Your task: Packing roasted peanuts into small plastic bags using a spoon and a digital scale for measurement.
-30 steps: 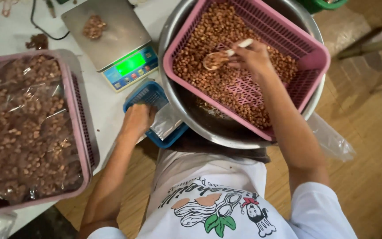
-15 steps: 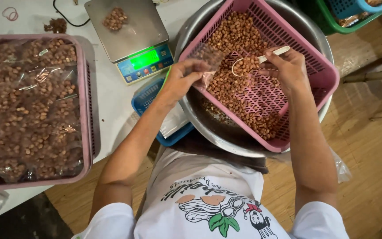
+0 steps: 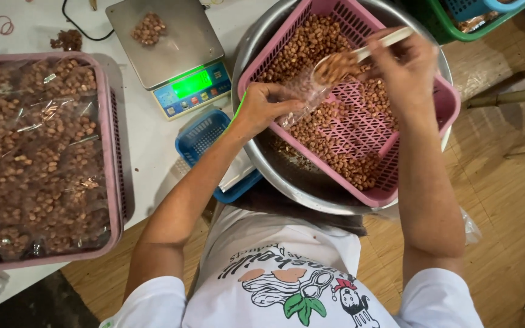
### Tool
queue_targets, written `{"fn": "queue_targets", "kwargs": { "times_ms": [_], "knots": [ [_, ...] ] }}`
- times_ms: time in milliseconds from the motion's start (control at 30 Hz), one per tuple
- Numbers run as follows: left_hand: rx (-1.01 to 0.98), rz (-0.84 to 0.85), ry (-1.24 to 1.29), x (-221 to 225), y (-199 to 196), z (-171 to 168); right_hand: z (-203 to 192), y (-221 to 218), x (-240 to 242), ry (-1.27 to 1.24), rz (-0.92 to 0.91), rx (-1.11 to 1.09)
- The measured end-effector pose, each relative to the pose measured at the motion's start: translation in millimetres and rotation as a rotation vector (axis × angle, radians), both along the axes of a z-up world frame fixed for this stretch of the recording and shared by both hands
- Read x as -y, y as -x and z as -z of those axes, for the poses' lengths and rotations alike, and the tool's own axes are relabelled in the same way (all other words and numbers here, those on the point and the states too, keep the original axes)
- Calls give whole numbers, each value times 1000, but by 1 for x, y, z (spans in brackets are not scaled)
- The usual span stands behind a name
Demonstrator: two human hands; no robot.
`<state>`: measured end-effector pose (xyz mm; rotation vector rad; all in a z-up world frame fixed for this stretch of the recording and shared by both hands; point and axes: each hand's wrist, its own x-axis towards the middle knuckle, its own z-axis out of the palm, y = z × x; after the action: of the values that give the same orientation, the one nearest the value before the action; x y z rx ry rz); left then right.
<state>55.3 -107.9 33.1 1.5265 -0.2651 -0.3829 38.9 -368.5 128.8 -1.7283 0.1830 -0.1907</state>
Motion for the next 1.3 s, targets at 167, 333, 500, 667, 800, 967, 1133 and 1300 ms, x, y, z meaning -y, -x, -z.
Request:
{"fn": "queue_targets", "kwargs": {
  "times_ms": [167,333,500,667,800,967,1133,1300],
  "knots": [
    [78,207,-93,14,-9,12,0,5,-13,783,-277,496],
    [89,274,-171,34,-12,5,2,6,0,772,-289,500],
    [70,281,-144,49,-12,8,5,11,21,597,-226,426],
    [149,245,-257,51,-7,10,17,11,40,453,-246,455],
    [290,200,-122,41,3,8,11,12,36,307,-139,309],
    [371,43,-148,19,-12,30,-6,21,23,83,248,-175],
    [721,-429,-221,-61,-91,9,41,30,50,265,4,-30],
    [836,-688,-647,-113,-128,69,75,29,44,494,-98,-12]
  ]
}}
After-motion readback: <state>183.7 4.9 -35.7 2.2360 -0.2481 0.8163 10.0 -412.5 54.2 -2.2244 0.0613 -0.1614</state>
